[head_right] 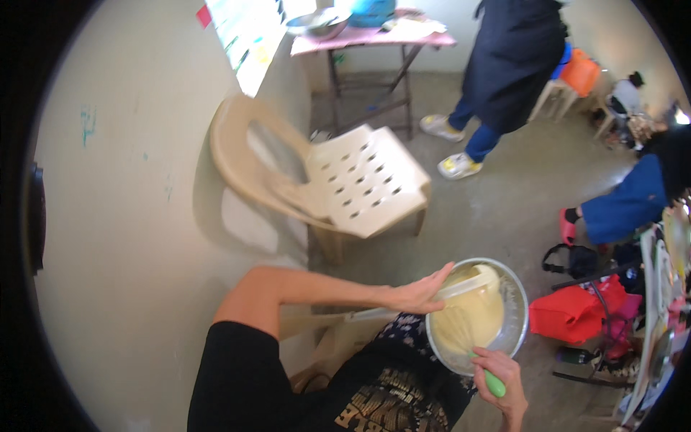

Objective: The person sits on a chair and continuously whisks a yellow batter in a metal bowl using a green whisk. The person holds the bowl steady with their left hand while whisking with their right hand. The task is performed in a communal room where other people are preparing food at a long table in the background.

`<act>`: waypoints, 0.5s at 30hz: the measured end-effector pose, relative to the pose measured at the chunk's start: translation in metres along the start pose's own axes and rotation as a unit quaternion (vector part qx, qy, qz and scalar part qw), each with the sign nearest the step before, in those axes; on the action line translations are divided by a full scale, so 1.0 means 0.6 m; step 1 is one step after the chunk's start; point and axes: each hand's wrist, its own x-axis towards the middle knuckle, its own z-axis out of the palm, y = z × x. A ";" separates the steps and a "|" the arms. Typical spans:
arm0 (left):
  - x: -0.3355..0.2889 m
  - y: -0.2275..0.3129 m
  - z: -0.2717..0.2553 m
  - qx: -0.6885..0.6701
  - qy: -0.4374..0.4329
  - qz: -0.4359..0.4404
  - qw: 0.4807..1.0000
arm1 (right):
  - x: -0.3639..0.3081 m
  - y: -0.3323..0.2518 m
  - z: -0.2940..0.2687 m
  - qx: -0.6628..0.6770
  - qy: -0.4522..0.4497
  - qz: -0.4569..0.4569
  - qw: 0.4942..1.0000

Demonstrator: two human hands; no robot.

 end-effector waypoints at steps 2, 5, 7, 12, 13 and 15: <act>0.001 -0.026 0.008 0.022 0.019 0.045 0.999 | -0.006 0.012 0.000 0.014 -0.001 -0.003 1.000; 0.015 -0.005 -0.010 0.025 -0.010 -0.008 1.000 | -0.009 0.032 -0.002 0.033 0.018 -0.004 0.999; 0.004 0.008 -0.025 0.023 -0.015 -0.036 0.999 | 0.002 0.043 0.002 0.053 0.015 -0.044 0.998; 0.010 0.026 -0.030 0.040 -0.037 -0.069 0.996 | -0.006 0.067 0.014 0.043 0.061 -0.071 0.995; 0.010 0.029 -0.029 0.044 -0.035 -0.067 0.996 | -0.014 0.077 0.018 0.034 0.070 -0.076 0.994; 0.010 0.018 -0.021 0.071 -0.008 -0.028 0.997 | -0.029 0.086 0.015 0.013 0.078 -0.075 0.994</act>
